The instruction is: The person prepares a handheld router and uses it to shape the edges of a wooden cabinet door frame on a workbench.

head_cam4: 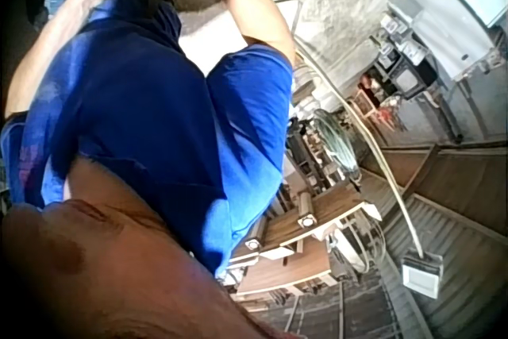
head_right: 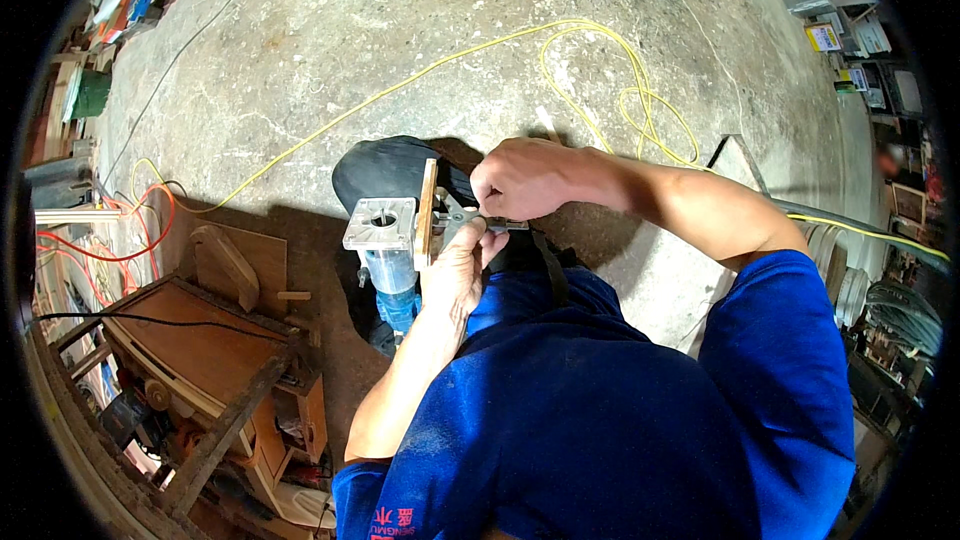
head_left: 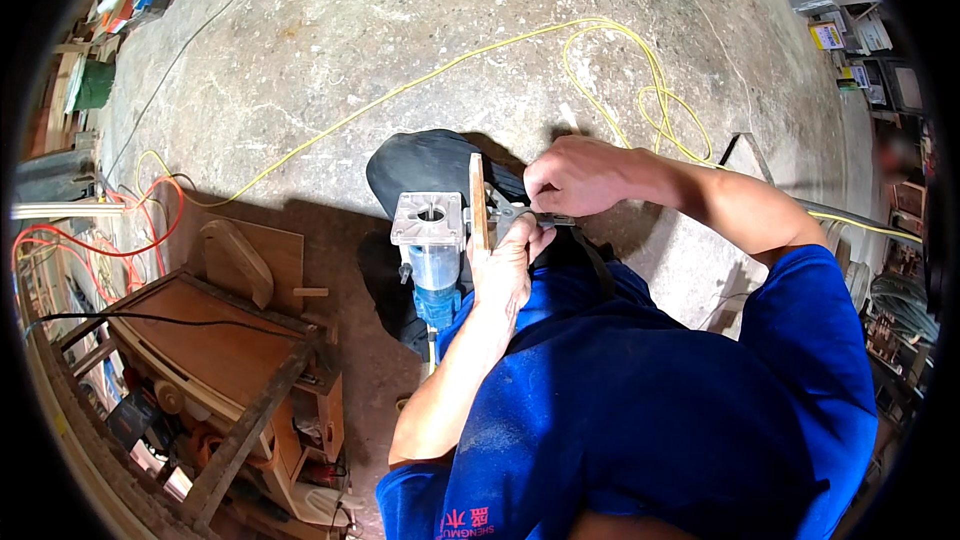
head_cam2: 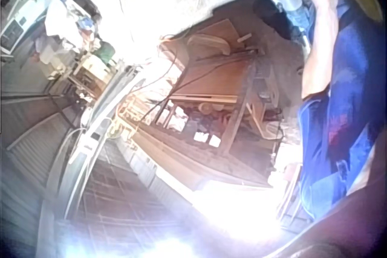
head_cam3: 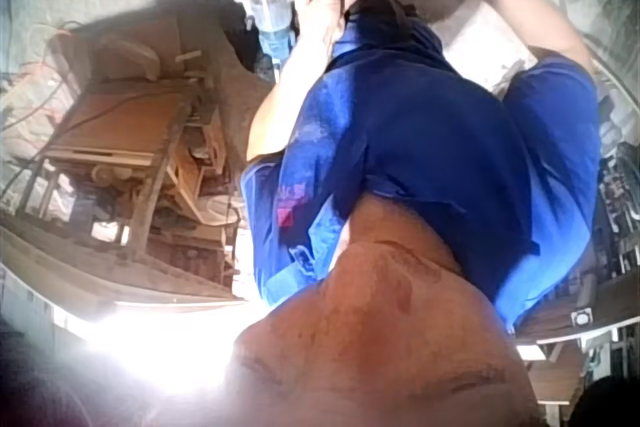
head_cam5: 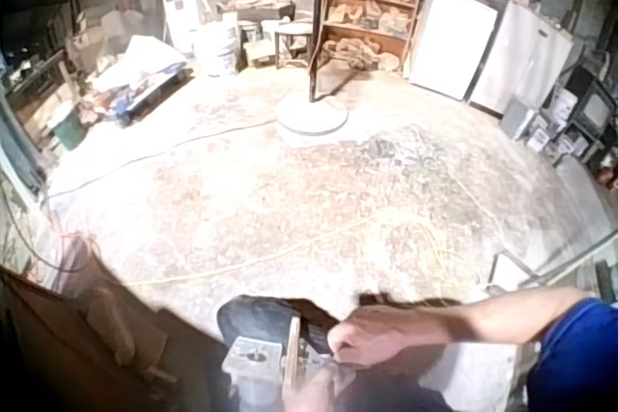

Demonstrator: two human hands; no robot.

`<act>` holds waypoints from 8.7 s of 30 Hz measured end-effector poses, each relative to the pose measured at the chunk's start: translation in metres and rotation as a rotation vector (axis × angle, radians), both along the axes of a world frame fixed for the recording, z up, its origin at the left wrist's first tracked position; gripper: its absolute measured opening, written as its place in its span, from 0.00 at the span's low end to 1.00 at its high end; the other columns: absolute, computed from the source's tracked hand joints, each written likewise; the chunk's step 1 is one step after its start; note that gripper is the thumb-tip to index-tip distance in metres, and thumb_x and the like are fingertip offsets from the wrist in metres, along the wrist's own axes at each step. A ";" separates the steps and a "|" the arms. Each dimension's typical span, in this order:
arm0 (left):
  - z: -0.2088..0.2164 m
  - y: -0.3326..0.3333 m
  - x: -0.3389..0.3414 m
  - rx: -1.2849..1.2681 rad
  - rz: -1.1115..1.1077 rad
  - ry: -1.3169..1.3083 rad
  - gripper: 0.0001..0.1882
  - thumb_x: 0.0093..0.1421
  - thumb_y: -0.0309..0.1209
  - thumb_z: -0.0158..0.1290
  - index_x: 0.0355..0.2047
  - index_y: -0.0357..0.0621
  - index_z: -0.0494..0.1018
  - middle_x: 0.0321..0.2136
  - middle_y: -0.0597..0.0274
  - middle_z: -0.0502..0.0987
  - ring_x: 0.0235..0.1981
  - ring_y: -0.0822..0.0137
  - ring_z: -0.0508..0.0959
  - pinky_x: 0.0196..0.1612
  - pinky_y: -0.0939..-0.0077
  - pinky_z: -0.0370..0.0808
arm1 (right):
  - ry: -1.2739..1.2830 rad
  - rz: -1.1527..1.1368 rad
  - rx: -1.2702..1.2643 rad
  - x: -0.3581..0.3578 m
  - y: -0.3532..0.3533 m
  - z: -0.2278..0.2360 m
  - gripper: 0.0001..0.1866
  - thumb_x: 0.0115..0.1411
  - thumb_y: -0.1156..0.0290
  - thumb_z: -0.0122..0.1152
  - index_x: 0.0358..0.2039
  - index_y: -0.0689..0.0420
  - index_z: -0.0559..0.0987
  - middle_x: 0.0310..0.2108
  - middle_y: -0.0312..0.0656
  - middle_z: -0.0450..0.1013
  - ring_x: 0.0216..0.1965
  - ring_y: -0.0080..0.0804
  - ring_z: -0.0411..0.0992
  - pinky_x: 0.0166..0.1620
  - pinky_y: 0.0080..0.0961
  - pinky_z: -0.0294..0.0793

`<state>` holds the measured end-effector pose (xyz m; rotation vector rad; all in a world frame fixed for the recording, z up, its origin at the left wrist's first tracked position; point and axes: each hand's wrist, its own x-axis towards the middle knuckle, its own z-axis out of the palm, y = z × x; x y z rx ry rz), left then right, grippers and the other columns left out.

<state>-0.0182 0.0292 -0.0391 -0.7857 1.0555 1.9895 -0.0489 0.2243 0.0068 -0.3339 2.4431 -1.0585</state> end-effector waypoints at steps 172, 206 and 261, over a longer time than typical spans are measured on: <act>0.060 -0.146 -0.050 -0.601 0.029 1.156 0.39 0.35 0.28 0.75 0.51 0.36 0.74 0.43 0.61 0.79 0.44 0.68 0.79 0.51 0.70 0.77 | 0.112 -0.066 -0.134 -0.018 -0.057 0.150 0.05 0.59 0.80 0.60 0.36 0.60 0.81 0.26 0.44 0.76 0.25 0.40 0.74 0.30 0.32 0.72; 0.067 -0.159 -0.048 -0.722 0.001 1.251 0.38 0.33 0.32 0.76 0.49 0.39 0.76 0.42 0.55 0.79 0.43 0.58 0.81 0.50 0.65 0.77 | 0.384 0.572 0.223 -0.049 -0.051 0.166 0.14 0.62 0.64 0.65 0.28 0.61 0.75 0.27 0.49 0.76 0.30 0.54 0.76 0.32 0.45 0.75; 0.136 -0.176 -0.030 -0.797 0.128 1.127 0.41 0.43 0.36 0.76 0.55 0.35 0.69 0.46 0.55 0.78 0.49 0.64 0.78 0.55 0.70 0.74 | 0.938 0.328 -0.024 -0.020 -0.078 0.221 0.12 0.57 0.61 0.69 0.29 0.57 0.81 0.24 0.46 0.76 0.24 0.44 0.76 0.27 0.42 0.73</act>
